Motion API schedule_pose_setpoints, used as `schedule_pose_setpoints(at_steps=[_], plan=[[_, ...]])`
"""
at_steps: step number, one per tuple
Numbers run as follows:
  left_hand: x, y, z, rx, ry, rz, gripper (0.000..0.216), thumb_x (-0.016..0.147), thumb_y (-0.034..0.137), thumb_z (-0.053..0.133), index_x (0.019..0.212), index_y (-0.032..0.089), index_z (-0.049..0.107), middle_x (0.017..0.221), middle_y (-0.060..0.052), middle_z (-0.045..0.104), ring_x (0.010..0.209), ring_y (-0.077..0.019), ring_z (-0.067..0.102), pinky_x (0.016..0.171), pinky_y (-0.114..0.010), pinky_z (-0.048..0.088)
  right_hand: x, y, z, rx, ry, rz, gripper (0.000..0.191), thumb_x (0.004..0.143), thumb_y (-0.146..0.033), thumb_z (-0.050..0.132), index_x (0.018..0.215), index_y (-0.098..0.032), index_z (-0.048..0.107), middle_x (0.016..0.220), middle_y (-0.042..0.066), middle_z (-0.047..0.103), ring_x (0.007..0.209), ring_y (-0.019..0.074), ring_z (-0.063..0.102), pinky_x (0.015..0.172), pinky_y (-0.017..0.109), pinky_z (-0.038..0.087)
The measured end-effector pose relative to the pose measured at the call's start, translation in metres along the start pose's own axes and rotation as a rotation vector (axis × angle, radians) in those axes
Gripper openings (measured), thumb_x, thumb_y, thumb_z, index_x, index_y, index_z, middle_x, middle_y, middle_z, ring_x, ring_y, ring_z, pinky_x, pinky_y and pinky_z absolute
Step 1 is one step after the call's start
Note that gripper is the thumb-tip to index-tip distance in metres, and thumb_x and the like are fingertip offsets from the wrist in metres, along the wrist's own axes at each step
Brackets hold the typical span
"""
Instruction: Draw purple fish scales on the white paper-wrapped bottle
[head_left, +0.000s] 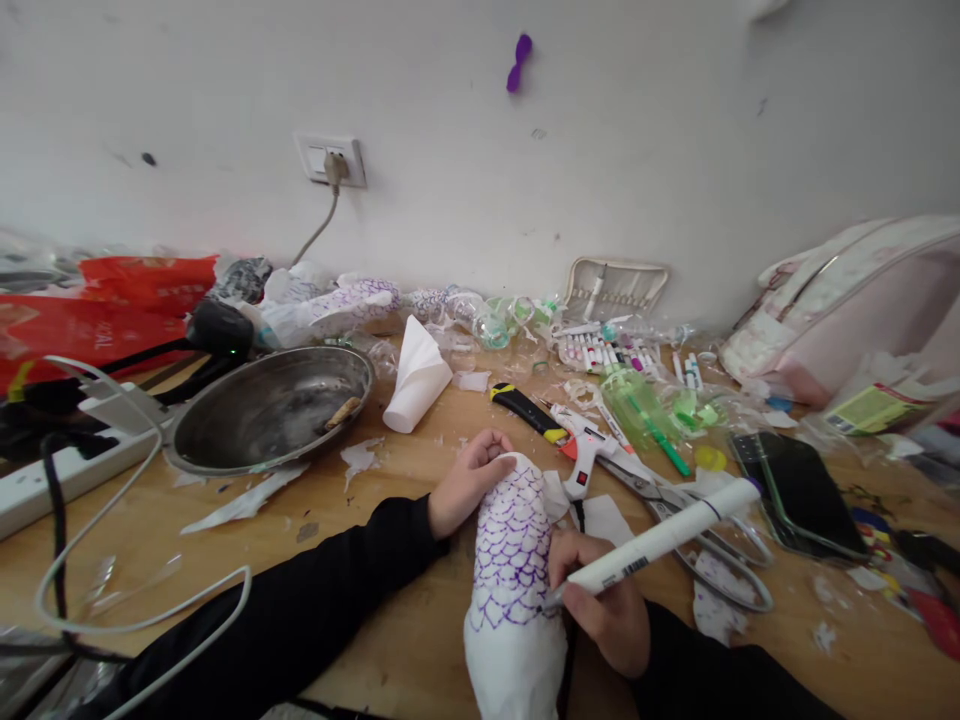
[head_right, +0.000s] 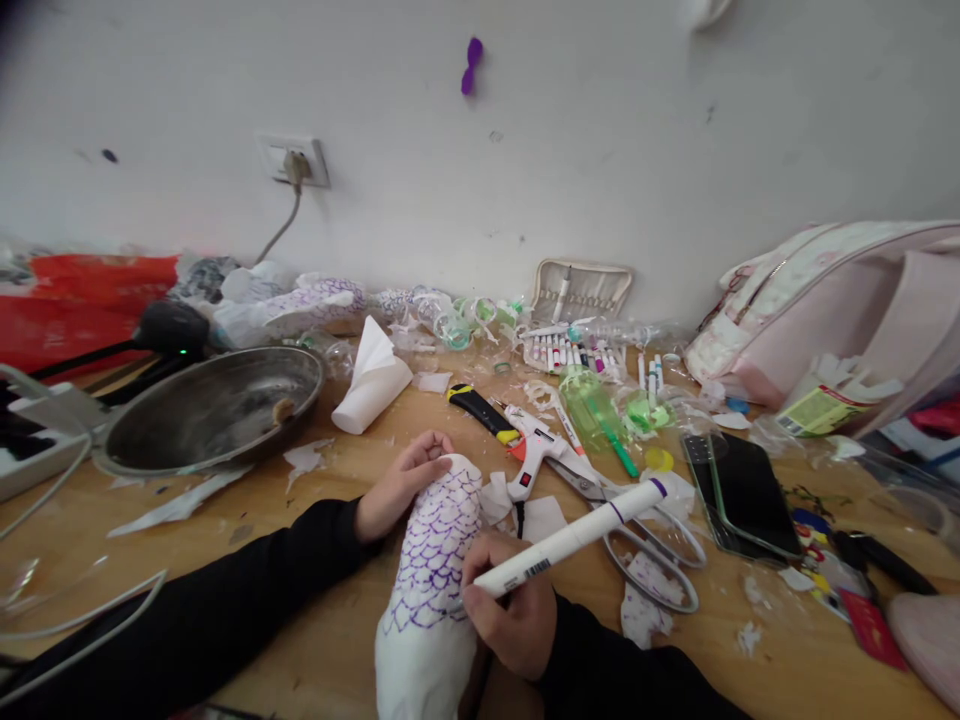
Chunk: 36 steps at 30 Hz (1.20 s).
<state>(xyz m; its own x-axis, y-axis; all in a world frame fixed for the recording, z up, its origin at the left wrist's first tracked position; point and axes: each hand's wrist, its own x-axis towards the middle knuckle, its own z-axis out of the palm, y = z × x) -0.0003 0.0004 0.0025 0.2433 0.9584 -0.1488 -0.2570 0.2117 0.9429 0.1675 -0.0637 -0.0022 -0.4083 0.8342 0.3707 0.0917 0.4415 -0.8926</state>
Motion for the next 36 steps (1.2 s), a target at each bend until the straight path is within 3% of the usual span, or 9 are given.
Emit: schedule_pose_setpoints(at_steps=[6,11,36], plan=[[0.005,-0.0038,-0.001,0.237,0.025,0.016,0.04,0.062,0.048,0.066,0.075,0.018,0.044,0.064,0.007,0.043,0.058,-0.0079,0.037,0.055,-0.022,0.029,0.0029,-0.0056,0.0017,-0.09,-0.031,-0.108,0.01,0.072,-0.019,0.047,0.062,-0.02,0.047,0.055,-0.003,0.048,0.051,0.0117,0.044,0.049,0.024,0.035],[0.005,-0.0042,-0.0019,0.243,0.012,0.006,0.04,0.062,0.049,0.067,0.077,0.019,0.045,0.067,0.006,0.046,0.061,-0.0093,0.041,0.058,-0.023,0.033,0.0058,-0.0049,0.0027,-0.129,-0.039,-0.12,0.009,0.067,-0.014,0.047,0.06,-0.02,0.046,0.054,-0.003,0.048,0.051,0.0116,0.044,0.05,0.024,0.035],[0.0063,-0.0074,-0.0041,0.254,-0.003,0.018,0.038,0.064,0.047,0.065,0.079,0.018,0.046,0.071,0.004,0.048,0.065,-0.0106,0.043,0.063,-0.025,0.035,0.0023,-0.0008,0.0015,0.091,-0.046,0.028,0.014,0.07,-0.022,0.045,0.057,-0.02,0.038,0.052,-0.004,0.04,0.048,0.0104,0.036,0.047,0.024,0.028]])
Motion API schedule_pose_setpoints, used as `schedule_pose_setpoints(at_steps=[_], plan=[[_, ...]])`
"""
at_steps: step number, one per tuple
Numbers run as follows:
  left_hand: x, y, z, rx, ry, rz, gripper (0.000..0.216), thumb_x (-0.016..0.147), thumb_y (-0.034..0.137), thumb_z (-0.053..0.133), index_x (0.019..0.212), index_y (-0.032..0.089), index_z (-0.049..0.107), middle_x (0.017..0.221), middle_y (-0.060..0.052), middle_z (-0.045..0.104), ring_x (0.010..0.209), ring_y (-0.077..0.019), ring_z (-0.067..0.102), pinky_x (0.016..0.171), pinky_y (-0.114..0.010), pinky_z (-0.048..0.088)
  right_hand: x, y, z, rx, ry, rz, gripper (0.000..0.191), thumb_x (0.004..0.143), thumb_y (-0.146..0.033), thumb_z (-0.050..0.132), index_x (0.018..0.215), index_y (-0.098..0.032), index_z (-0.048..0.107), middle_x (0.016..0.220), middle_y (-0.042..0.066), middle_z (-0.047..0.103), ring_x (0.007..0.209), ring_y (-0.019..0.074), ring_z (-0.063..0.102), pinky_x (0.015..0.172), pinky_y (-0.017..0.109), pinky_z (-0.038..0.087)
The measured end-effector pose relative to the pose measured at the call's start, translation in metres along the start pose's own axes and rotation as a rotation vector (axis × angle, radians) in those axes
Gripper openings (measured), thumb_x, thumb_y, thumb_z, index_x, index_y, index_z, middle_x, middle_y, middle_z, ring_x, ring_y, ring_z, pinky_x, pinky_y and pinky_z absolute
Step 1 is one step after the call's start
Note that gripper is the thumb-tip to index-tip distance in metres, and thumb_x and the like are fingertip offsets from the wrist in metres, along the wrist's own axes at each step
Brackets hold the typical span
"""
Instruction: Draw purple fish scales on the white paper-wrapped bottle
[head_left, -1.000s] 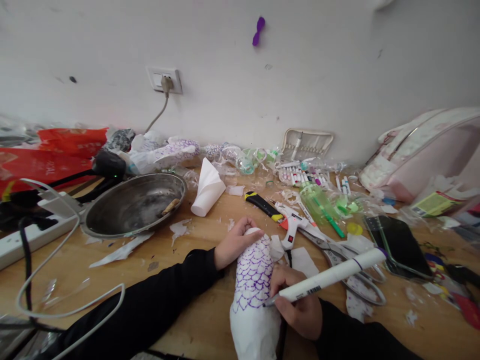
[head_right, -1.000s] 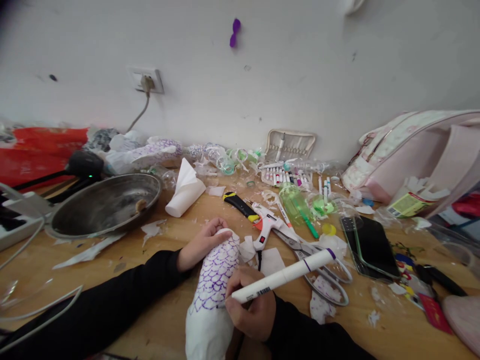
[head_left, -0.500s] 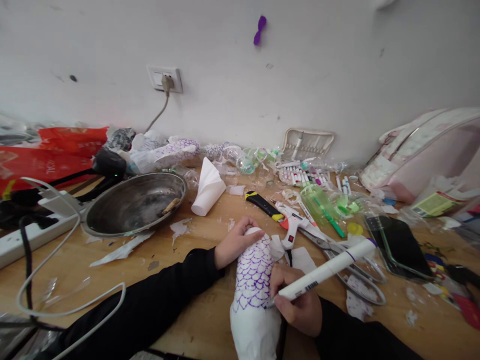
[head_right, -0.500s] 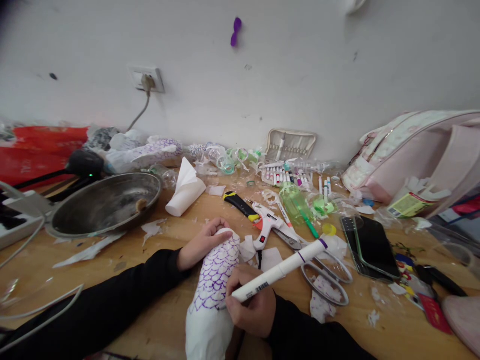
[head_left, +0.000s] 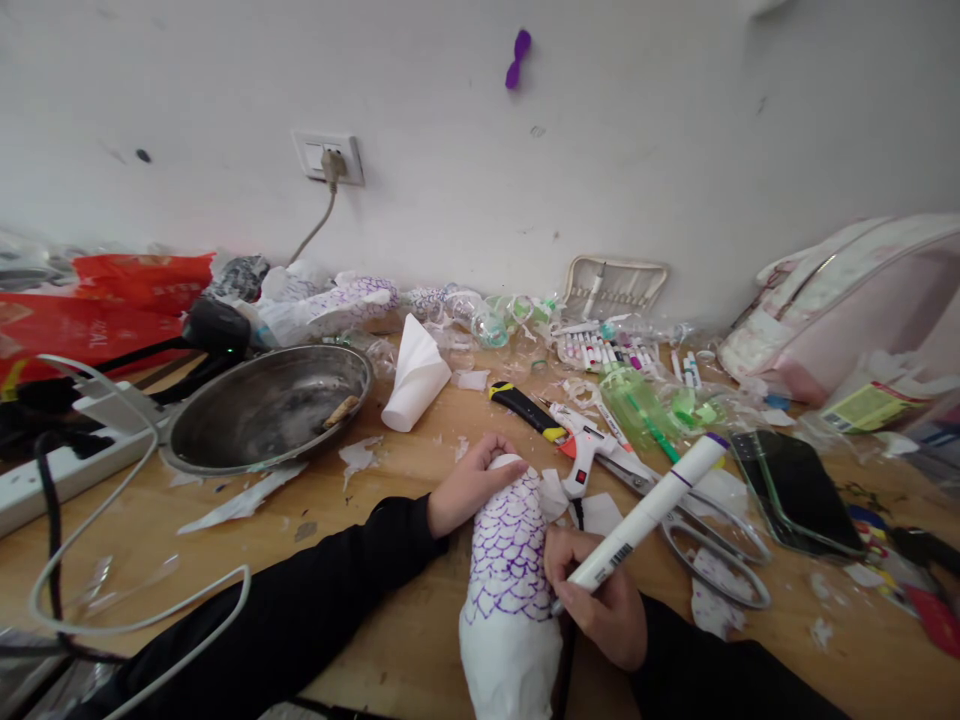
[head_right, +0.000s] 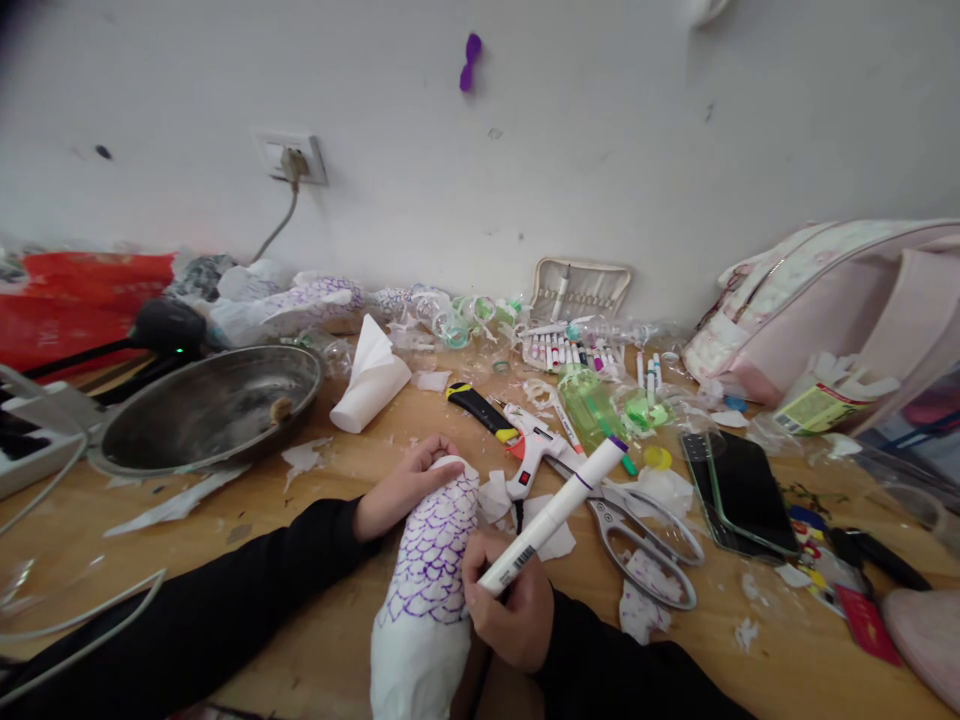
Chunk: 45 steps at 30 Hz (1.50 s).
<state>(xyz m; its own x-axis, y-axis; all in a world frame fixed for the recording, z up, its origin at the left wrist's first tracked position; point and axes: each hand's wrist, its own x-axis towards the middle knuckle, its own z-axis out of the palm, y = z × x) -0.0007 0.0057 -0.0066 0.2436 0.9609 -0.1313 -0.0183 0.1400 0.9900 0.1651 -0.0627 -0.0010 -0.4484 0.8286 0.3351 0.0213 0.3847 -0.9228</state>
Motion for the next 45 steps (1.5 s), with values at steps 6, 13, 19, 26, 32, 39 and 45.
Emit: schedule_pose_setpoints(at_steps=[6,13,19,26,32,39,45], plan=[[0.001,0.0,0.0,0.012,0.009,-0.006,0.038,0.063,0.047,0.065,0.078,0.018,0.047,0.07,0.004,0.048,0.065,-0.0109,0.044,0.063,-0.025,0.035,-0.003,0.004,-0.001,0.012,0.011,0.044,0.014,0.071,-0.023,0.047,0.059,-0.019,0.042,0.053,-0.004,0.041,0.049,0.0101,0.036,0.047,0.024,0.029],[0.0,0.004,0.001,-0.004,0.012,-0.027,0.041,0.061,0.051,0.064,0.078,0.018,0.046,0.068,0.005,0.046,0.063,-0.0107,0.041,0.061,-0.025,0.033,-0.002,0.006,0.001,0.063,0.103,0.05,0.017,0.076,-0.024,0.046,0.06,-0.019,0.044,0.054,-0.004,0.041,0.051,0.0105,0.037,0.048,0.023,0.03],[-0.001,0.01,0.001,0.065,0.069,0.002,0.039,0.06,0.052,0.063,0.072,0.018,0.047,0.065,0.005,0.045,0.063,-0.0109,0.039,0.061,-0.025,0.032,-0.005,0.006,0.001,0.063,0.082,0.03,0.016,0.077,-0.027,0.049,0.063,-0.019,0.047,0.055,-0.004,0.041,0.05,0.0098,0.036,0.048,0.023,0.029],[-0.004,0.01,0.002,-0.099,0.046,-0.071,0.039,0.055,0.035,0.071,0.077,0.019,0.045,0.064,0.007,0.047,0.058,-0.0085,0.042,0.056,-0.022,0.033,-0.006,0.006,-0.001,0.056,0.052,0.019,0.024,0.082,-0.038,0.048,0.066,-0.019,0.048,0.056,-0.004,0.043,0.049,0.0103,0.037,0.048,0.023,0.03],[-0.011,0.011,0.006,-0.339,0.066,-0.05,0.038,0.061,0.034,0.069,0.081,0.021,0.04,0.065,0.008,0.047,0.055,-0.0072,0.044,0.054,-0.02,0.033,-0.006,0.008,-0.001,0.046,0.082,-0.018,0.033,0.083,-0.046,0.046,0.063,-0.02,0.045,0.055,-0.004,0.041,0.05,0.0112,0.038,0.048,0.024,0.03],[-0.006,0.007,0.003,-0.087,0.108,-0.009,0.025,0.066,0.034,0.06,0.082,0.019,0.048,0.069,0.004,0.048,0.062,-0.0102,0.042,0.057,-0.023,0.034,-0.001,-0.004,0.0,-0.065,-0.013,-0.072,0.012,0.074,-0.023,0.047,0.063,-0.02,0.044,0.055,-0.003,0.045,0.049,0.0104,0.041,0.047,0.022,0.033],[-0.002,0.001,0.001,0.032,0.097,0.012,0.031,0.066,0.042,0.061,0.081,0.019,0.047,0.072,0.003,0.05,0.066,-0.0131,0.045,0.062,-0.026,0.036,0.001,-0.005,0.001,-0.151,-0.005,-0.099,0.007,0.07,-0.016,0.047,0.064,-0.019,0.047,0.055,-0.004,0.047,0.048,0.0096,0.043,0.047,0.021,0.033]])
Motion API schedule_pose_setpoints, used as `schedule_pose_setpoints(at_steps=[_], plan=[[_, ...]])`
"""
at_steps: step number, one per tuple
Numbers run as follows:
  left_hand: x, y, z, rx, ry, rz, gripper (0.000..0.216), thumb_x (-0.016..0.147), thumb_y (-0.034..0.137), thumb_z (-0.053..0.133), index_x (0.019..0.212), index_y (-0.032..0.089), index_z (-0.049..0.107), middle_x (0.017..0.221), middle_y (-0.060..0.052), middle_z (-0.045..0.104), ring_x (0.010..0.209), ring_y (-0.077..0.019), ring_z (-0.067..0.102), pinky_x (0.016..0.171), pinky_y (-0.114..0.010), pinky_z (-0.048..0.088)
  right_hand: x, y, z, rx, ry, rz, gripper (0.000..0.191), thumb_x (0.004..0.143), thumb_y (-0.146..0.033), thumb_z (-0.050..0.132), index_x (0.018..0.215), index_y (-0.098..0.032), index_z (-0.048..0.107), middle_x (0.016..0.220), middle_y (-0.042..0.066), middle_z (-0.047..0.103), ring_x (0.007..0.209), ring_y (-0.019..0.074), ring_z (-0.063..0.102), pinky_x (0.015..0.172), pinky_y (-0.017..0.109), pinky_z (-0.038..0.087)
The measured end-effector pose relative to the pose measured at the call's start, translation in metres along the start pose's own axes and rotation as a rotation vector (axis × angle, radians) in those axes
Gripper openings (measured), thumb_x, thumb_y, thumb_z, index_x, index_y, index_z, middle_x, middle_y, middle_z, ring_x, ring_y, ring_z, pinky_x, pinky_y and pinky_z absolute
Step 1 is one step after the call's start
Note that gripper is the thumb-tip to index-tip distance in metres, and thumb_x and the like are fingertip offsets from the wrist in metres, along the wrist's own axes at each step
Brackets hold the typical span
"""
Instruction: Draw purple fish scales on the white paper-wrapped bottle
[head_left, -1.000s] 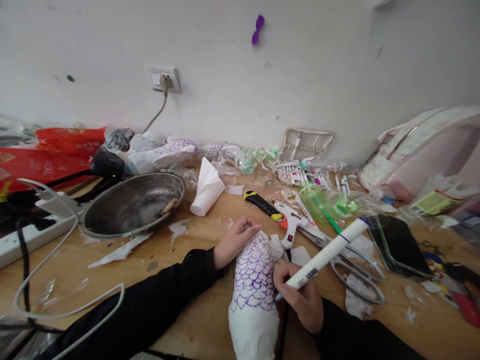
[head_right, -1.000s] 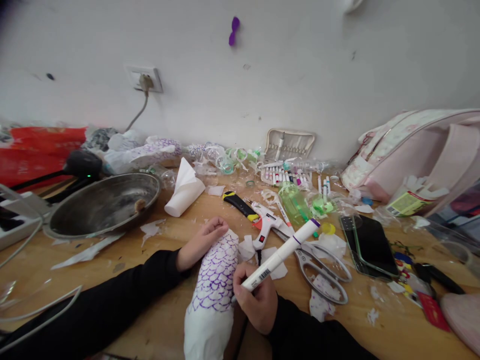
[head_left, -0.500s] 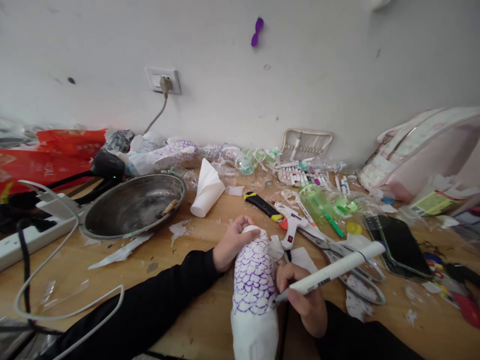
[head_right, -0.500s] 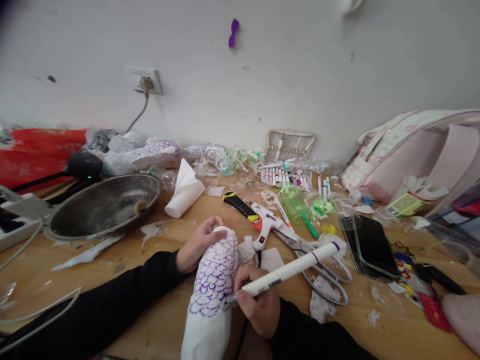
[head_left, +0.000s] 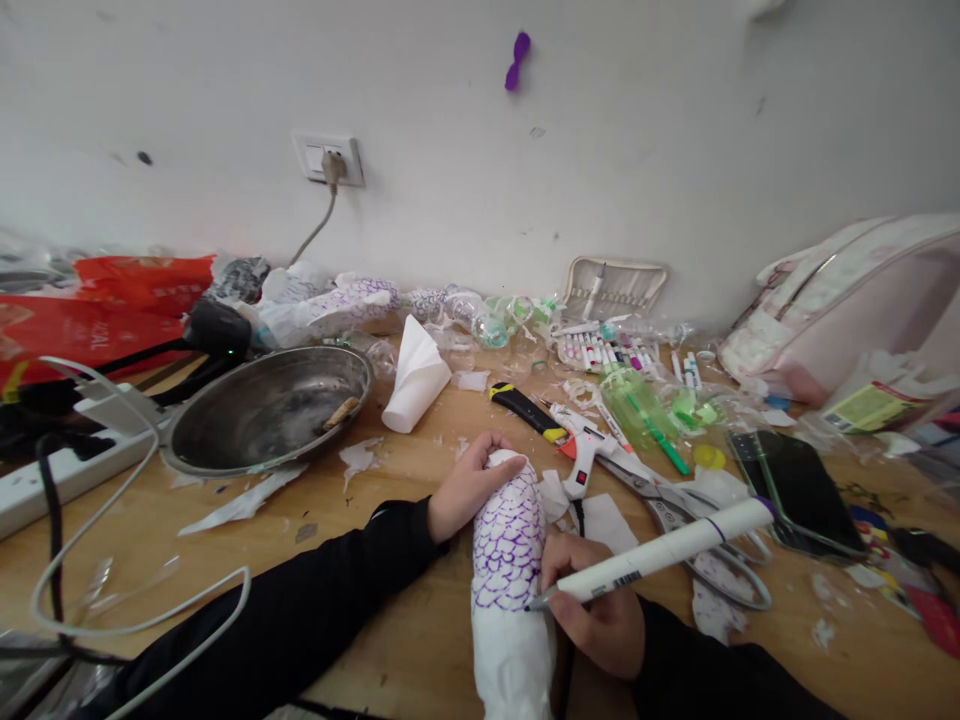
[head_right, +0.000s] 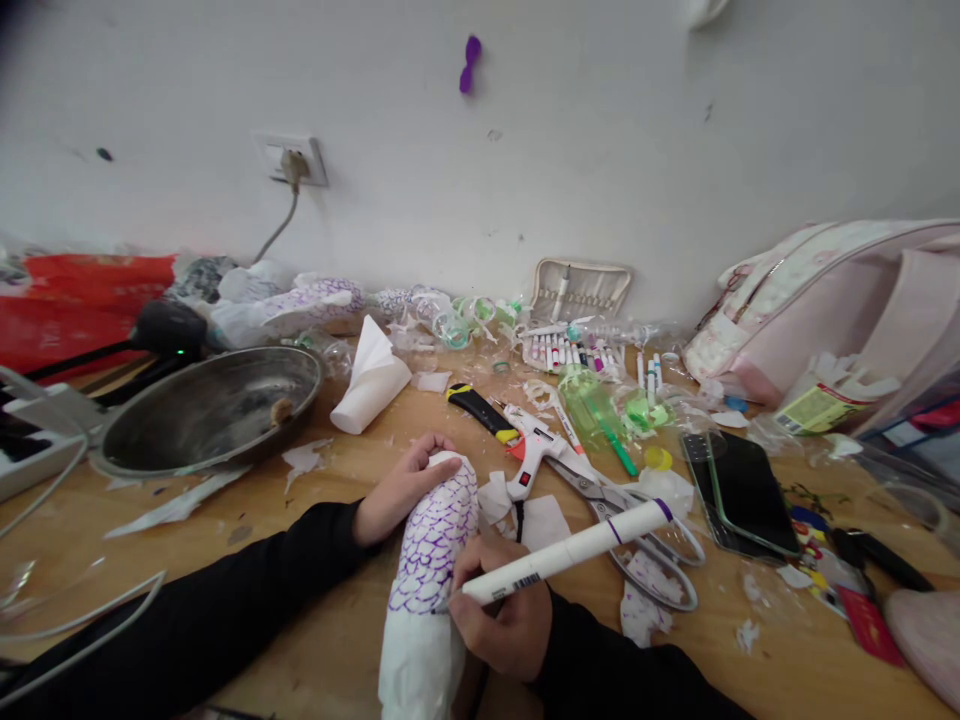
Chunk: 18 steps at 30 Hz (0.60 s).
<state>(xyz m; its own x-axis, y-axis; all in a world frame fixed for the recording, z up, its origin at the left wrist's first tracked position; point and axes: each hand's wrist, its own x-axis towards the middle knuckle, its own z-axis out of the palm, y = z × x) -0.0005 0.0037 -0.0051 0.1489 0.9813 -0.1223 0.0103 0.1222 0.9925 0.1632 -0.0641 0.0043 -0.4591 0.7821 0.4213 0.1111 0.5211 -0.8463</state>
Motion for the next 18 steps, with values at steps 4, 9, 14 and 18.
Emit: schedule_pose_setpoints(at_steps=[4,9,14,18], plan=[[-0.0002,0.0006,-0.0004,-0.006,-0.02,-0.017,0.03,0.066,0.04,0.061,0.081,0.019,0.047,0.071,0.004,0.049,0.065,-0.0123,0.045,0.06,-0.025,0.036,0.0008,0.0008,0.0,0.034,-0.008,-0.021,0.009,0.068,-0.016,0.047,0.06,-0.02,0.044,0.054,-0.003,0.047,0.048,0.0105,0.042,0.047,0.022,0.033],[-0.0007,0.0009,-0.0002,-0.013,-0.022,-0.014,0.028,0.067,0.04,0.061,0.081,0.019,0.048,0.071,0.004,0.049,0.064,-0.0116,0.044,0.059,-0.024,0.036,0.0004,0.0011,-0.0006,0.128,-0.003,0.038,0.013,0.072,-0.023,0.046,0.059,-0.02,0.043,0.054,-0.003,0.044,0.049,0.0113,0.04,0.047,0.024,0.032],[-0.0009,0.0014,-0.0004,-0.019,-0.022,-0.02,0.029,0.066,0.039,0.061,0.081,0.019,0.048,0.071,0.004,0.048,0.065,-0.0119,0.043,0.06,-0.024,0.036,-0.0007,0.0031,-0.0007,0.112,-0.025,0.059,0.017,0.073,-0.025,0.048,0.058,-0.02,0.042,0.053,-0.003,0.044,0.048,0.0107,0.038,0.047,0.024,0.03],[-0.0011,0.0034,-0.0004,-0.008,-0.014,-0.01,0.028,0.066,0.038,0.061,0.08,0.018,0.048,0.072,0.004,0.047,0.067,-0.0121,0.043,0.063,-0.025,0.035,-0.0031,0.0074,0.0001,0.154,0.003,0.089,0.019,0.074,-0.027,0.046,0.058,-0.02,0.04,0.053,-0.004,0.04,0.048,0.0109,0.037,0.048,0.024,0.03]])
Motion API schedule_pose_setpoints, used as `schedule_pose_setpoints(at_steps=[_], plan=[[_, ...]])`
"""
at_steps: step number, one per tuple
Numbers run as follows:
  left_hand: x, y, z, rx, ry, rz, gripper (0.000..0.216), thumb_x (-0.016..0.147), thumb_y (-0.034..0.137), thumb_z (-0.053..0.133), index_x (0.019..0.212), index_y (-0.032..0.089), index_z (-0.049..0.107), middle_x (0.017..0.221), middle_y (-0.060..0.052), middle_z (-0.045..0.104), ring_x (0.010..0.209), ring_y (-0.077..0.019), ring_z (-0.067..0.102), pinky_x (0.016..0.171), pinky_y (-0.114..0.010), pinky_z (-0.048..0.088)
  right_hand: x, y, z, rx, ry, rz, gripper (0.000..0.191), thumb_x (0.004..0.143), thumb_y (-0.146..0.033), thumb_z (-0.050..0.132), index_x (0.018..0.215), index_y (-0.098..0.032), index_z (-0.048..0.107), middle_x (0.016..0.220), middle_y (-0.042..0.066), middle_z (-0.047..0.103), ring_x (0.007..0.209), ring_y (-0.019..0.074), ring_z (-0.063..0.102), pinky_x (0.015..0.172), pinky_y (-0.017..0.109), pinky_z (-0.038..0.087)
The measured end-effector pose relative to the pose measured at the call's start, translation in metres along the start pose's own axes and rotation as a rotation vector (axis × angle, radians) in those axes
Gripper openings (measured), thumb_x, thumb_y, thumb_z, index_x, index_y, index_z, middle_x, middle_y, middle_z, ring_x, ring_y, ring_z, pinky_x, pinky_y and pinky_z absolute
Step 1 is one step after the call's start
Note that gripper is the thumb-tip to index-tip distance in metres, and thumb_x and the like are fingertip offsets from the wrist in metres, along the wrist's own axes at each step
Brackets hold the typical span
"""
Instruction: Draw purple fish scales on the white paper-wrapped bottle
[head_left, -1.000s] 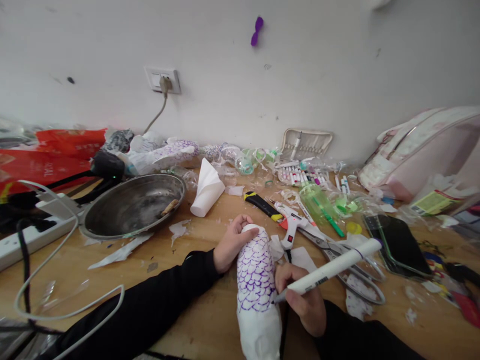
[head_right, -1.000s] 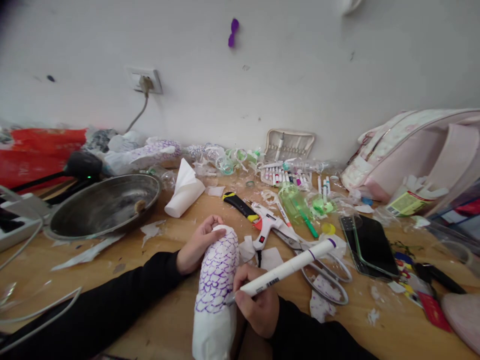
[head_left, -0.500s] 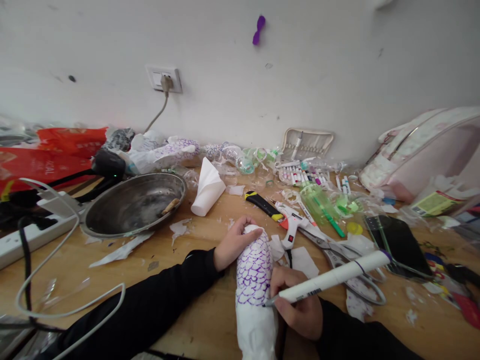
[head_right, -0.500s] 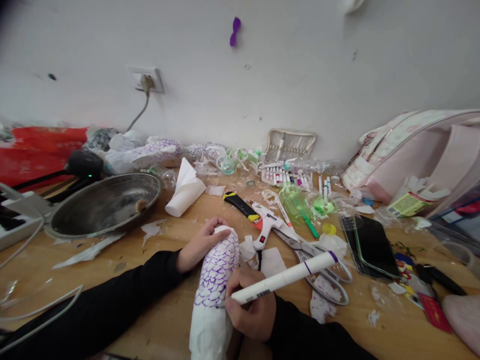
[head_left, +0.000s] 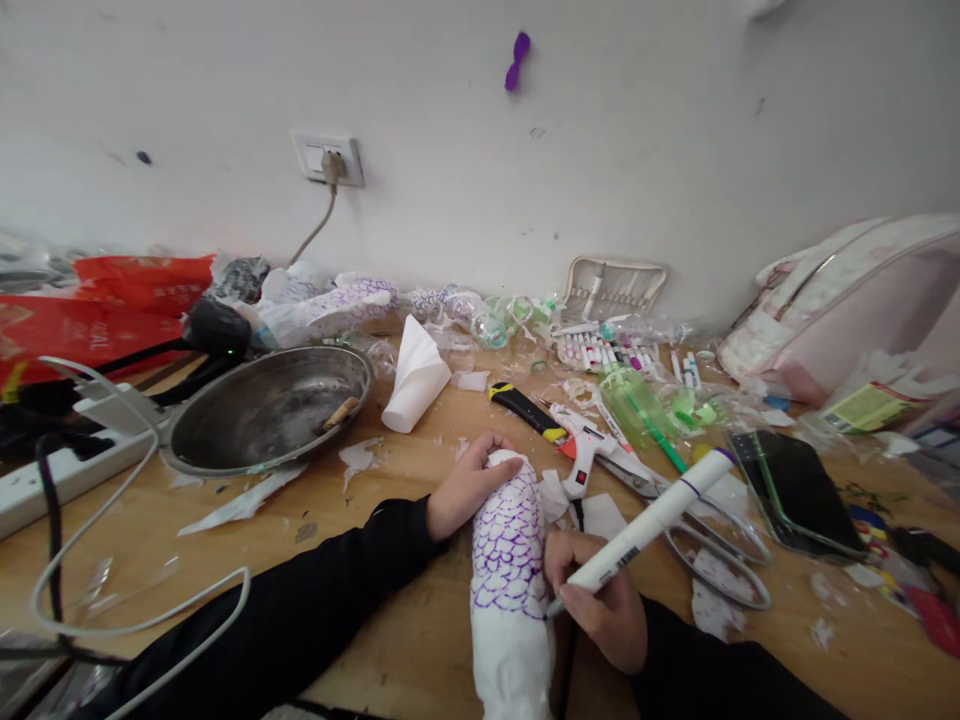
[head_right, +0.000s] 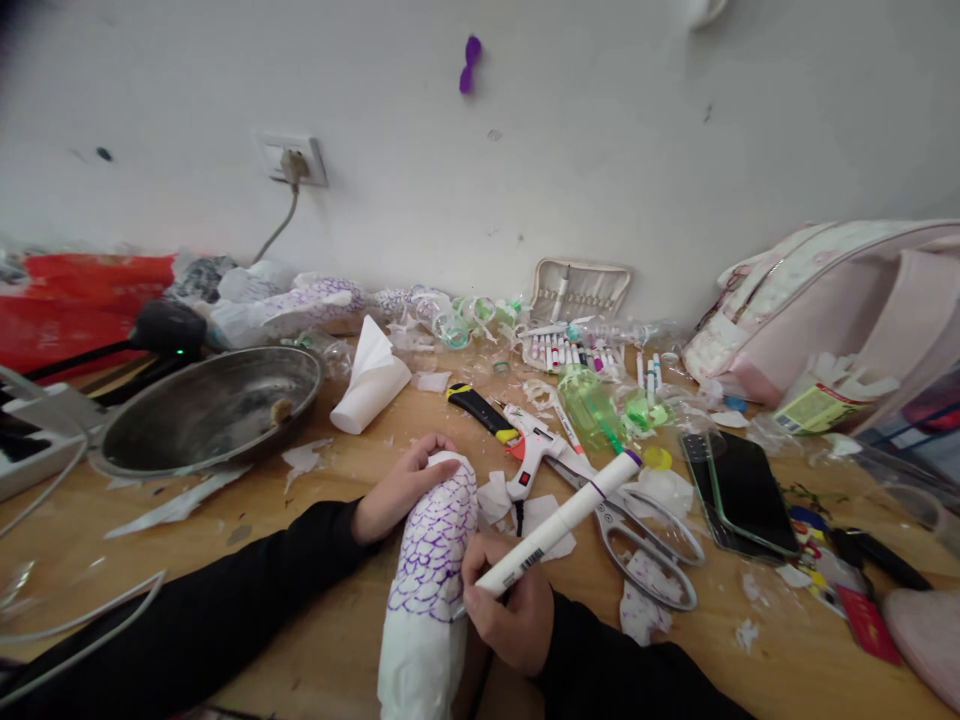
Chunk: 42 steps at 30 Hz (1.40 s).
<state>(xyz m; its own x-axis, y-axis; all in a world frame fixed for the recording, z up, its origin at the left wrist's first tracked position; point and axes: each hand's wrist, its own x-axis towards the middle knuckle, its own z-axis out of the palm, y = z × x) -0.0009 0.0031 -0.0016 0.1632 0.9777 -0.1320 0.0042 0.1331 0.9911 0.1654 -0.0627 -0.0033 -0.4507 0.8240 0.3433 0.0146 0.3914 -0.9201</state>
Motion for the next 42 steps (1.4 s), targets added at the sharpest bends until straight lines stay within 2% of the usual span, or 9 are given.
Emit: schedule_pose_setpoints(at_steps=[5,12,25,35,39,42], plan=[[0.0,0.0007,0.0005,-0.007,-0.001,0.0,0.029,0.065,0.038,0.061,0.081,0.018,0.049,0.072,0.004,0.047,0.068,-0.0123,0.043,0.064,-0.025,0.036,-0.0011,0.0007,0.0001,-0.017,-0.01,-0.004,0.02,0.074,-0.028,0.047,0.058,-0.02,0.04,0.053,-0.004,0.04,0.048,0.0104,0.036,0.048,0.024,0.029],[0.0002,-0.0001,0.0003,-0.026,-0.008,-0.016,0.029,0.066,0.038,0.061,0.081,0.018,0.048,0.07,0.004,0.046,0.066,-0.011,0.042,0.062,-0.023,0.036,-0.0002,0.0001,0.0011,0.012,0.074,0.029,0.024,0.079,-0.033,0.044,0.058,-0.02,0.04,0.052,-0.004,0.038,0.048,0.0108,0.036,0.046,0.024,0.03],[-0.0001,0.0001,0.0007,-0.034,0.011,-0.013,0.027,0.065,0.037,0.062,0.08,0.018,0.049,0.07,0.004,0.047,0.066,-0.0111,0.043,0.061,-0.023,0.037,0.0,-0.0014,0.0008,-0.03,0.108,0.049,0.018,0.075,-0.026,0.045,0.059,-0.02,0.043,0.052,-0.004,0.039,0.047,0.0105,0.036,0.045,0.024,0.029],[-0.0009,0.0021,0.0003,-0.066,0.014,-0.029,0.032,0.063,0.038,0.065,0.08,0.018,0.048,0.07,0.005,0.049,0.064,-0.0104,0.046,0.061,-0.023,0.037,0.0023,-0.0017,0.0,-0.021,0.17,0.07,0.026,0.08,-0.034,0.046,0.059,-0.019,0.045,0.051,-0.004,0.039,0.046,0.0105,0.035,0.043,0.024,0.03],[-0.0057,0.005,0.0006,-0.266,-0.088,-0.053,0.042,0.06,0.036,0.07,0.09,0.021,0.044,0.071,0.006,0.052,0.061,-0.0098,0.049,0.059,-0.023,0.037,-0.0011,0.0003,-0.0003,0.022,0.174,0.062,0.032,0.082,-0.044,0.046,0.062,-0.019,0.046,0.052,-0.004,0.041,0.045,0.0103,0.036,0.042,0.023,0.03],[-0.0087,0.0055,0.0003,-0.357,-0.164,-0.041,0.042,0.062,0.035,0.069,0.094,0.022,0.043,0.071,0.006,0.053,0.06,-0.0104,0.05,0.059,-0.023,0.037,-0.0055,0.0052,0.0,0.058,0.162,0.037,0.034,0.083,-0.048,0.045,0.066,-0.019,0.047,0.055,-0.004,0.042,0.045,0.0101,0.036,0.042,0.023,0.03]])
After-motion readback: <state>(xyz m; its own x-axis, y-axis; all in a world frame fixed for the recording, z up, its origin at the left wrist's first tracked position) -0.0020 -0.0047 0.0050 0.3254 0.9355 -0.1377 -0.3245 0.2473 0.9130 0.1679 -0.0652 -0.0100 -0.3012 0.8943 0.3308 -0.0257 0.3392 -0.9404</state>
